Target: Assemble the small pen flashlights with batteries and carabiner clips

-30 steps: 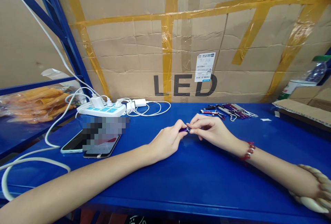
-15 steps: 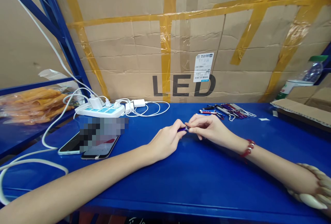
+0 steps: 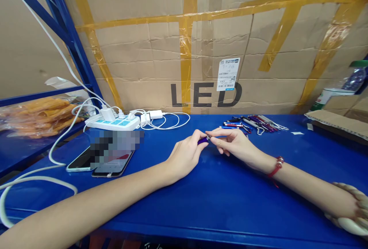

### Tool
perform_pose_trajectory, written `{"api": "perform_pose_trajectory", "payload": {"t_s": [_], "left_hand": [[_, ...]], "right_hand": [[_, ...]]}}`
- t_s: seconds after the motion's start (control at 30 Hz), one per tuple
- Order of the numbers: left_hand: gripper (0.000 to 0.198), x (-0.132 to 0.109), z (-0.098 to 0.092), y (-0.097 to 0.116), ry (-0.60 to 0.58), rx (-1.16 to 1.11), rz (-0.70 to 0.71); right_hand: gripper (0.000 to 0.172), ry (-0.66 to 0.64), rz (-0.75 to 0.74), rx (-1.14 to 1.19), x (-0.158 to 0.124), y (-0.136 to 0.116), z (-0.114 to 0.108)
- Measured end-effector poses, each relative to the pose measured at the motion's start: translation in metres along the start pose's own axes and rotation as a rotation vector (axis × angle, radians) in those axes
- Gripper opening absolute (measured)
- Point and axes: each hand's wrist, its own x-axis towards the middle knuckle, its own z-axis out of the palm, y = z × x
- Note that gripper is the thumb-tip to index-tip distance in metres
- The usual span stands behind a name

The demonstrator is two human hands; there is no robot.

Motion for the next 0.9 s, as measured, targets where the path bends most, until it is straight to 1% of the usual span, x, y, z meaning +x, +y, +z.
{"api": "perform_pose_trajectory", "payload": {"t_s": [0.17, 0.27, 0.37, 0.47, 0.57, 0.9], "left_hand": [[0.023, -0.0002, -0.0004, 0.0015, -0.019, -0.001, -0.043], [0.026, -0.0002, -0.0022, 0.0036, -0.032, 0.036, -0.040], [0.026, 0.0000, -0.0036, 0.0048, -0.040, 0.085, -0.015], [0.024, 0.0002, -0.0033, 0.0039, -0.028, 0.106, -0.003], [0.024, 0.0002, -0.0020, 0.0023, -0.017, 0.123, -0.016], [0.024, 0.0001, -0.0012, 0.0020, -0.033, 0.129, -0.019]], "right_hand": [[0.042, 0.035, -0.001, -0.054, -0.0006, 0.0004, -0.0006], [0.045, 0.065, 0.014, -0.073, -0.0018, -0.0015, 0.0000], [0.046, 0.105, 0.005, -0.084, -0.0030, -0.0037, 0.0014], [0.043, 0.130, -0.004, -0.147, -0.0034, -0.0046, 0.0020], [0.040, 0.124, -0.003, -0.185, -0.0032, -0.0046, 0.0019], [0.038, 0.100, -0.033, -0.178, -0.0017, -0.0014, 0.0006]]}}
